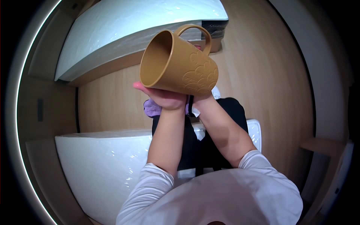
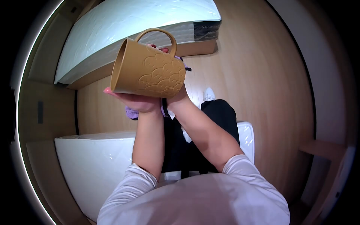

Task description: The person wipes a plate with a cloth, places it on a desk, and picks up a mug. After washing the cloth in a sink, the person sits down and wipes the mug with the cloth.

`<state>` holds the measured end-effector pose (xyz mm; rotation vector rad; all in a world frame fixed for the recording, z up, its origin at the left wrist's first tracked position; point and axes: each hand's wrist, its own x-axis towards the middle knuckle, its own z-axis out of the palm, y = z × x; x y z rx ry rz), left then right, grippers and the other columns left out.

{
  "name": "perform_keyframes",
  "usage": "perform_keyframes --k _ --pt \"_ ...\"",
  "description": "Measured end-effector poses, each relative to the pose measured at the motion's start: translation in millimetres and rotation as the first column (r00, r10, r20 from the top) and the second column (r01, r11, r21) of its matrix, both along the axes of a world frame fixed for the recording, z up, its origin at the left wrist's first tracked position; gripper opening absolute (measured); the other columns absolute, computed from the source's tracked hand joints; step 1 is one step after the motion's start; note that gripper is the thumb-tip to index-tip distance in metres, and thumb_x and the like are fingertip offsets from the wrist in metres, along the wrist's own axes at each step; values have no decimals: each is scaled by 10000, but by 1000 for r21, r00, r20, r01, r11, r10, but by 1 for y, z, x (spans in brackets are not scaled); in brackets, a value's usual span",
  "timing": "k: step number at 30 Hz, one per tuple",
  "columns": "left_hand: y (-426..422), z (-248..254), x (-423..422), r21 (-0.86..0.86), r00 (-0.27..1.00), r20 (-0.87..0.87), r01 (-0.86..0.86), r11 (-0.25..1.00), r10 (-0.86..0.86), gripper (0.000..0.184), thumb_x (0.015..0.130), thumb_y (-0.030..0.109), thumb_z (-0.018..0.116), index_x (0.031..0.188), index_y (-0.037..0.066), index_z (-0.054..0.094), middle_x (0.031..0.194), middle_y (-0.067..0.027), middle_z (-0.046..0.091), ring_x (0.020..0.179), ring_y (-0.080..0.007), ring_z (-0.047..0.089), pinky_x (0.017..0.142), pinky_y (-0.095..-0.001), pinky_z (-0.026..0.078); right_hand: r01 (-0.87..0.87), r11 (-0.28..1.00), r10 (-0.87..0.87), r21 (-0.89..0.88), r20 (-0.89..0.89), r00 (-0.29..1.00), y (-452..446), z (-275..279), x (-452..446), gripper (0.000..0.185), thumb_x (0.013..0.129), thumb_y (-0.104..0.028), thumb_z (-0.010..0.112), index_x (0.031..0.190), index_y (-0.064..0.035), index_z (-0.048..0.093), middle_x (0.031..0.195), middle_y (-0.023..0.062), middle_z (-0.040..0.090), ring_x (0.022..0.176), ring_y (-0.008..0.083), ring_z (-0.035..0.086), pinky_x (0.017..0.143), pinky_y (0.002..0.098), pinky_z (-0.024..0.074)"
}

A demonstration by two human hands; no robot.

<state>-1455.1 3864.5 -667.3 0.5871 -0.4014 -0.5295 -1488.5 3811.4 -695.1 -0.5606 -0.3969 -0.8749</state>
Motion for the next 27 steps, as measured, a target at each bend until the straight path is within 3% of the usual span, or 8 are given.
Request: perform_keyframes --k 5,11,15,20,22,23,24,27 --pt "-39 -30 39 42 987 156 -45 998 37 994 861 826 358 1418 5 405 1398 -146 507 1243 -255 519 1076 -434 409 -577 815 523 62 352 777 -65 -55 42 445 1066 -310 386 1454 -94 388 1484 80 412 1381 204 396 1127 351 372" --pt "-67 -72 83 63 906 424 -30 998 0 1214 631 919 565 1358 -40 410 1317 -196 536 1191 -280 560 1014 -425 471 10 995 -62 -101 -528 847 -123 -69 34 420 874 -208 725 1229 -46 570 1221 82 613 1127 176 585 951 329 491" --pt "-79 -94 105 204 850 512 -259 944 122 1172 649 867 629 1364 -31 394 1306 -186 531 1184 -277 560 1010 -425 468 -116 65 -991 -991 -78 112 -154 -31 32 221 823 -151 683 1018 -50 664 908 80 677 877 211 668 768 292 522" --pt "-102 -133 118 316 818 547 -399 861 178 1137 689 809 669 1392 -21 339 1297 -154 499 1212 -271 532 1012 -415 456 -254 -81 -995 -964 63 79 -161 -46 43 343 901 -288 576 1184 -104 638 1133 67 663 1026 226 635 885 376 486" --pt "-107 -141 117 383 831 545 -368 847 115 1119 700 778 695 1395 -24 340 1309 -154 484 1221 -272 523 1013 -412 452 35 932 -284 -360 -669 687 -154 -76 48 465 923 -334 555 1297 -58 557 1258 110 609 1146 238 590 983 378 455" --pt "-107 -148 116 418 831 553 -334 845 55 1095 716 756 705 1394 -30 354 1305 -155 474 1221 -276 513 1021 -415 438 34 990 50 136 -572 819 -150 -92 50 529 935 -357 544 1353 -35 517 1320 131 583 1206 245 568 1032 379 440" --pt "-108 -149 113 434 814 581 -336 836 26 1083 725 758 695 1389 -34 370 1300 -156 473 1222 -275 503 1027 -416 427 119 908 -392 -403 -711 584 -149 -109 52 644 844 -332 651 1360 16 488 1327 163 565 1221 259 559 1041 380 437" --pt "-112 -161 109 472 773 632 -339 814 -45 998 798 760 612 1372 -32 415 1287 -157 475 1218 -268 484 1038 -414 397 164 581 -789 -797 -501 357 -143 -122 59 788 690 -219 804 1356 45 474 1291 172 578 1181 262 582 1008 368 461"
